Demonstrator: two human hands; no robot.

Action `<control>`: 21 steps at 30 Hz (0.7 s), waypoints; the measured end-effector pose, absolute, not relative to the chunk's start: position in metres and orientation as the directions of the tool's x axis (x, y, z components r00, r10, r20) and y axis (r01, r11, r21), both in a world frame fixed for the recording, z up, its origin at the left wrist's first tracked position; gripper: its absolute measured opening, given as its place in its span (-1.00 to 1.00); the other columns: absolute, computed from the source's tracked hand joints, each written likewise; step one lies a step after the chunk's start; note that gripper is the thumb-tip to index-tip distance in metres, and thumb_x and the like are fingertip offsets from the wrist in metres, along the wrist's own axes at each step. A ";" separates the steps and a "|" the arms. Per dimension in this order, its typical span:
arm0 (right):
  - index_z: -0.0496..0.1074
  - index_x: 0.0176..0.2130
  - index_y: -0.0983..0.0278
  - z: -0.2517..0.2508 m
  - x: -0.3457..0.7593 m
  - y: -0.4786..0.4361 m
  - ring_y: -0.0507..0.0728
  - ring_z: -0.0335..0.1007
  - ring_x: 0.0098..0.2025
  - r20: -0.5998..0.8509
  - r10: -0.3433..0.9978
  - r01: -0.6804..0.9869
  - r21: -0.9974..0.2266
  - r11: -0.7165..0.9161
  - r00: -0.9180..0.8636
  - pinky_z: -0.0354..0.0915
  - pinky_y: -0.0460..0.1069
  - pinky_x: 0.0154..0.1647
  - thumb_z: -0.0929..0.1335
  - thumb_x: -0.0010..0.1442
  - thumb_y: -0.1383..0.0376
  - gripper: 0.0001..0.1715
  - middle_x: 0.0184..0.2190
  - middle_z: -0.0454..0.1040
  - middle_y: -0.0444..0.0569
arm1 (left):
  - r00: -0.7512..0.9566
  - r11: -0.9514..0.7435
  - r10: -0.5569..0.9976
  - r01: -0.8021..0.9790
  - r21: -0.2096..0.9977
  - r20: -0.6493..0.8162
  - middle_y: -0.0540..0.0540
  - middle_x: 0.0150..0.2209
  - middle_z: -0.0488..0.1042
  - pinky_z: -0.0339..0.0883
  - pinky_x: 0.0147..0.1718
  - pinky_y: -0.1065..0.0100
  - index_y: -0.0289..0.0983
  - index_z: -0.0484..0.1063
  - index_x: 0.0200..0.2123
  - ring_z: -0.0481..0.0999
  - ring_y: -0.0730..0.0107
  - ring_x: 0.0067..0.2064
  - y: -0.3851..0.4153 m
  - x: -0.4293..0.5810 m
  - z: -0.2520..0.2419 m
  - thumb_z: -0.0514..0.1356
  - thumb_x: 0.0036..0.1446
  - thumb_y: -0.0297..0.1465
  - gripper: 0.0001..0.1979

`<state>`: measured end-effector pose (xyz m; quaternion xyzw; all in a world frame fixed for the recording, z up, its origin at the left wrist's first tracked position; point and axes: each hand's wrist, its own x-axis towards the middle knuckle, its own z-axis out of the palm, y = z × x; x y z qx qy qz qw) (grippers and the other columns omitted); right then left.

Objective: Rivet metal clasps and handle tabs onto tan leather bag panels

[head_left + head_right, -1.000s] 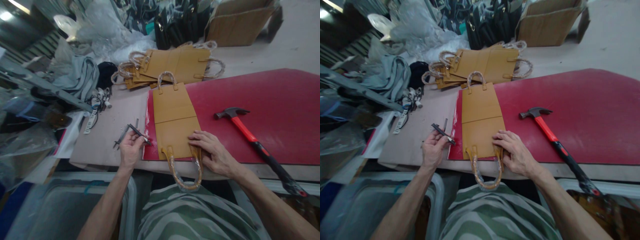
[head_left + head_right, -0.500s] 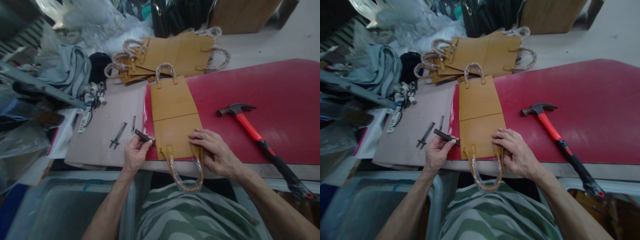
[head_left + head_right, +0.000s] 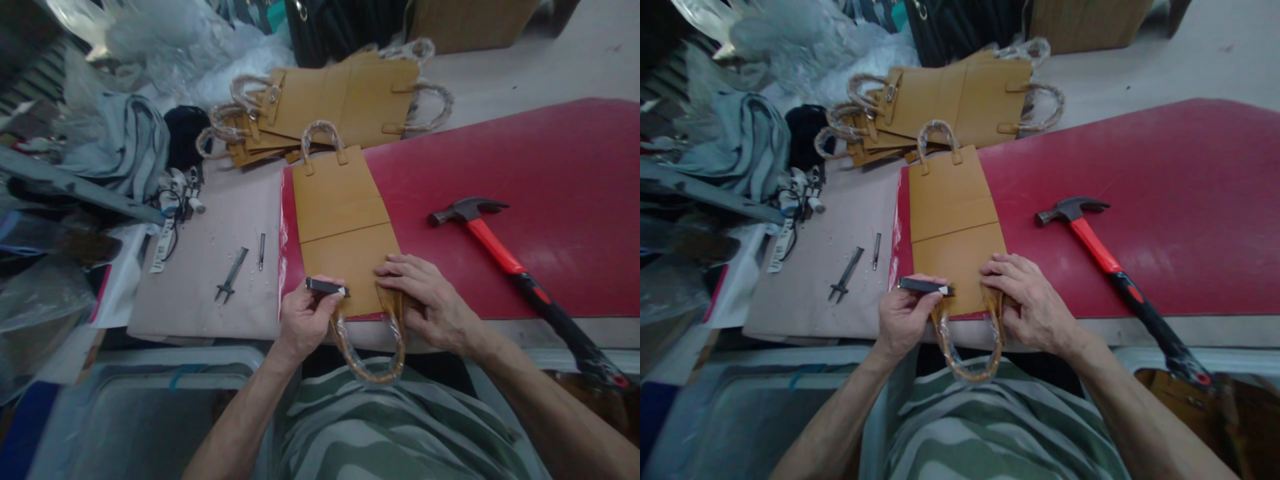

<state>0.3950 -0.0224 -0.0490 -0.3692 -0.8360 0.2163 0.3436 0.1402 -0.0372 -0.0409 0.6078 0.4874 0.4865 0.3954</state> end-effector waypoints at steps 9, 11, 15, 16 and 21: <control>0.45 0.05 0.21 -0.050 0.394 -0.023 0.30 0.34 0.26 0.454 0.754 0.463 -0.600 0.652 -0.474 0.27 0.33 0.29 0.30 0.05 0.48 -0.44 0.10 0.53 0.07 | 0.099 -0.313 0.950 0.272 0.910 0.297 -0.12 -0.17 0.66 0.61 -0.09 0.34 -0.29 0.53 -0.13 0.69 0.32 -0.15 -0.039 0.139 -0.051 0.27 0.25 -0.48 -0.88; 0.44 0.05 0.23 -0.050 0.394 -0.023 0.30 0.33 0.27 0.460 0.749 0.465 -0.591 0.659 -0.476 0.27 0.34 0.29 0.30 0.05 0.49 -0.43 0.10 0.53 0.09 | 0.116 -0.351 0.936 0.291 0.890 0.331 -0.12 -0.17 0.66 0.60 -0.09 0.33 -0.29 0.52 -0.12 0.68 0.32 -0.15 -0.038 0.139 -0.051 0.27 0.26 -0.49 -0.87; 0.44 0.06 0.23 -0.052 0.395 -0.024 0.30 0.32 0.28 0.454 0.754 0.467 -0.597 0.652 -0.474 0.25 0.34 0.30 0.30 0.03 0.50 -0.41 0.12 0.53 0.09 | 0.157 -0.464 0.885 0.378 0.801 0.438 -0.12 -0.20 0.65 0.59 -0.08 0.33 -0.29 0.53 -0.15 0.68 0.33 -0.15 -0.036 0.141 -0.048 0.27 0.25 -0.48 -0.90; 0.44 0.06 0.23 -0.053 0.395 -0.024 0.30 0.32 0.28 0.453 0.757 0.466 -0.601 0.649 -0.470 0.24 0.34 0.31 0.30 0.02 0.50 -0.41 0.12 0.52 0.09 | 0.170 -0.488 0.872 0.397 0.778 0.460 -0.12 -0.21 0.66 0.59 -0.08 0.34 -0.29 0.52 -0.16 0.68 0.33 -0.16 -0.035 0.142 -0.047 0.26 0.25 -0.49 -0.90; 0.48 0.05 0.20 -0.053 0.394 -0.024 0.30 0.33 0.28 0.454 0.768 0.458 -0.621 0.636 -0.451 0.25 0.33 0.31 0.30 0.03 0.49 -0.42 0.11 0.54 0.07 | 0.218 -0.549 0.834 0.426 0.719 0.508 -0.12 -0.22 0.64 0.57 -0.07 0.35 -0.29 0.50 -0.16 0.67 0.35 -0.15 -0.032 0.144 -0.047 0.21 0.27 -0.52 -0.90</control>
